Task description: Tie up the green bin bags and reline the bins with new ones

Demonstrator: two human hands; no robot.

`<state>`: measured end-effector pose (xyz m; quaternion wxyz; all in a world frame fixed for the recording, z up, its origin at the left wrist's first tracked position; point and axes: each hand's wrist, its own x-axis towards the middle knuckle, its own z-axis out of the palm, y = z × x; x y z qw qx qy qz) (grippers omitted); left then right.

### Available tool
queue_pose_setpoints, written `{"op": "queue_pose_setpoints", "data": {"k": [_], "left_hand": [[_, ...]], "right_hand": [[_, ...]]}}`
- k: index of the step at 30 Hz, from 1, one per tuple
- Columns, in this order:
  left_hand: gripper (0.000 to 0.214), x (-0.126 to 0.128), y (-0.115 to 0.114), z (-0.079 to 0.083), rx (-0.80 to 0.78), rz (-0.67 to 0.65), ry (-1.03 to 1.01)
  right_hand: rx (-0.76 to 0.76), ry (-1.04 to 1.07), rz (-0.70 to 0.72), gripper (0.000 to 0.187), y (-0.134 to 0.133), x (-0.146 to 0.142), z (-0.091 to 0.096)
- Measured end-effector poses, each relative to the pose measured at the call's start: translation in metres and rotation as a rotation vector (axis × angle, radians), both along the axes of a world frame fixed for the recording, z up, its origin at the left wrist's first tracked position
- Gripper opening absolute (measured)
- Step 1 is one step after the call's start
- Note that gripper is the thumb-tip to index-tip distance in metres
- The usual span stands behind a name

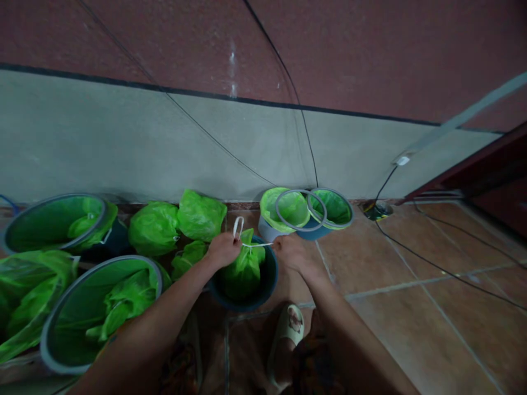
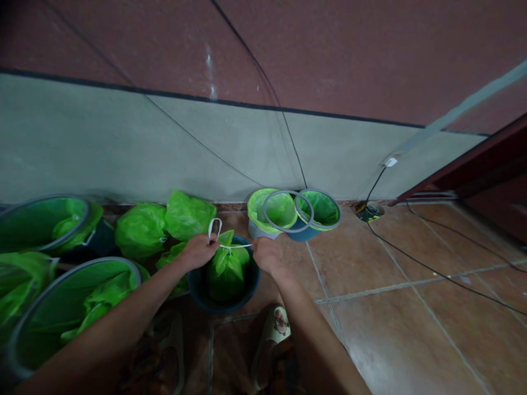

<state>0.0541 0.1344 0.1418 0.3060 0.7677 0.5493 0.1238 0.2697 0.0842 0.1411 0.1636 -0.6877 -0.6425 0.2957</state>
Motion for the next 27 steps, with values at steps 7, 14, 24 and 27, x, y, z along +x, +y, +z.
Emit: {"op": "queue_pose_setpoints", "data": {"k": [7, 14, 24, 27], "left_hand": [[0.025, 0.019, -0.010, 0.003, -0.500, 0.142, -0.660], [0.021, 0.018, -0.011, -0.001, -0.495, -0.135, -0.652], [0.023, 0.019, -0.012, 0.000, -0.403, -0.137, -0.652], [0.015, 0.019, -0.012, 0.002, -0.451, -0.019, -0.692]], "right_hand": [[-0.102, 0.454, 0.159, 0.037, -0.004, -0.006, 0.015], [0.205, 0.496, 0.150, 0.042, -0.001, -0.024, 0.027], [-0.215, 0.813, -0.093, 0.046, -0.004, -0.037, 0.010], [-0.223, 0.864, -0.131, 0.045, -0.004, -0.036, 0.008]]}}
